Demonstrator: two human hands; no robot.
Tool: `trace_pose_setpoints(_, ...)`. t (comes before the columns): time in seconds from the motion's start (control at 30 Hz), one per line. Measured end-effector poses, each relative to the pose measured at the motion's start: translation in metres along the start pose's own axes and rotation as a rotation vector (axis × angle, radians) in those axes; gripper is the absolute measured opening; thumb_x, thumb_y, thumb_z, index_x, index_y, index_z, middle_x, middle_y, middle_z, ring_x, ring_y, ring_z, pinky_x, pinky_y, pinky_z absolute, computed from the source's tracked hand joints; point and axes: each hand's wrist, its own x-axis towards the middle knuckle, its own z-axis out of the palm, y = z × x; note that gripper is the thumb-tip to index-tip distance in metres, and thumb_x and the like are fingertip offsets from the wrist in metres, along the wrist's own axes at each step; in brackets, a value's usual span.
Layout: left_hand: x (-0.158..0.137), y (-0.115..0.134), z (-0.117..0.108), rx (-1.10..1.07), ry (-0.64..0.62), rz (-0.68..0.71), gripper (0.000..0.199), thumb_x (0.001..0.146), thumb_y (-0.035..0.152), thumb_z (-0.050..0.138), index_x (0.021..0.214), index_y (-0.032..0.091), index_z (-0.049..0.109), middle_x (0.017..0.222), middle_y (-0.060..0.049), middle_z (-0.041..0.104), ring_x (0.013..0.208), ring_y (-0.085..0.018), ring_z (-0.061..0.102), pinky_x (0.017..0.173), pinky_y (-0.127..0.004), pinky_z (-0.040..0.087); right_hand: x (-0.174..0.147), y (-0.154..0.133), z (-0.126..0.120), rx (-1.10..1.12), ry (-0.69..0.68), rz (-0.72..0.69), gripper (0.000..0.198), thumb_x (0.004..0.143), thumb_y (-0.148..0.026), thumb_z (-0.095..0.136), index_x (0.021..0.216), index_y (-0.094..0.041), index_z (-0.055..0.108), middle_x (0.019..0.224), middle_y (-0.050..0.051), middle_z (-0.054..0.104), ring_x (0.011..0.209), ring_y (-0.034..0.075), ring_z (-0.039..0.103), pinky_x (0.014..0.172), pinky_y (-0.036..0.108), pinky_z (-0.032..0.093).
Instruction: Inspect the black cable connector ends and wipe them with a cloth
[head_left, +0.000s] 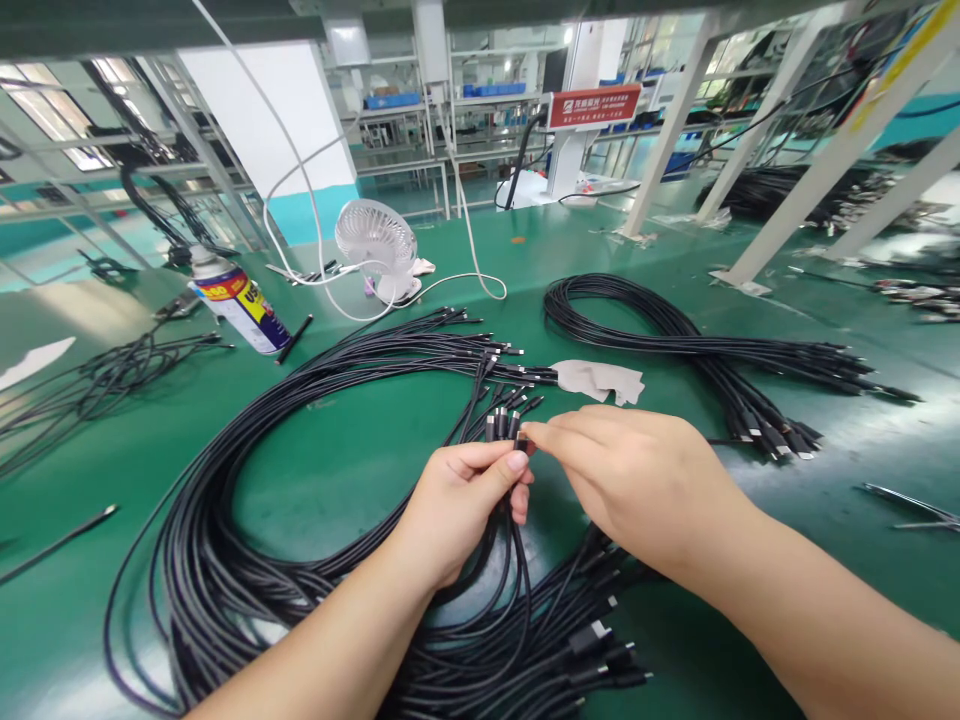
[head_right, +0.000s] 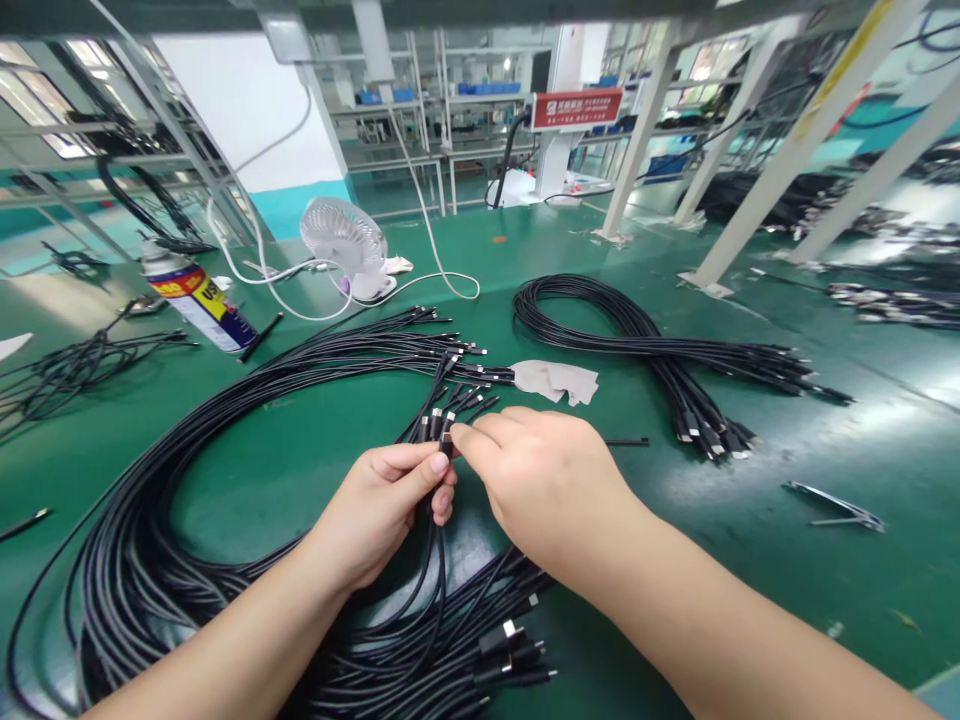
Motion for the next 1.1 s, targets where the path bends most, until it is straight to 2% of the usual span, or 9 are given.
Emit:
trace_pose_setpoints(0.37, -0.0011, 0.0014, 0.0001, -0.018, 0.003, -0.001, 0.028, 0.082, 0.035, 0.064, 0.068, 0.01, 0.063, 0.054, -0.002, 0.056, 0.05, -0.01, 0.049, 0.053, -0.023, 0.038, 0.0003, 0.0017, 0.0003, -0.019, -0.019, -0.009, 0.032, 0.087, -0.007, 0.043, 0.105, -0.014, 0.069, 0.09, 0.006, 0.071, 0.075, 0.017, 0.065, 0.063, 0.027, 0.047)
trace_pose_setpoints(0.6, -0.0001, -0.0012, 0.0002, -0.079, 0.003, -0.021, 0.027, 0.079, 0.037, 0.068, 0.078, 0.01, 0.067, 0.058, -0.001, 0.056, 0.051, -0.01, 0.048, 0.053, -0.023, 0.038, 0.0007, 0.001, 0.0003, 0.013, -0.003, 0.035, 0.029, 0.089, -0.011, 0.042, 0.1, -0.013, 0.069, 0.092, 0.008, 0.071, 0.075, 0.017, 0.065, 0.066, 0.029, 0.05)
trace_pose_setpoints(1.1, -0.0009, 0.0014, 0.0014, -0.041, -0.009, -0.028, 0.031, 0.08, 0.039, 0.066, 0.069, 0.01, 0.061, 0.055, -0.002, 0.055, 0.051, -0.01, 0.048, 0.055, -0.023, 0.037, 0.001, -0.0013, 0.0018, 0.026, -0.023, 0.031, 0.028, 0.087, -0.009, 0.043, 0.099, -0.013, 0.068, 0.091, 0.008, 0.071, 0.076, 0.017, 0.065, 0.063, 0.027, 0.047)
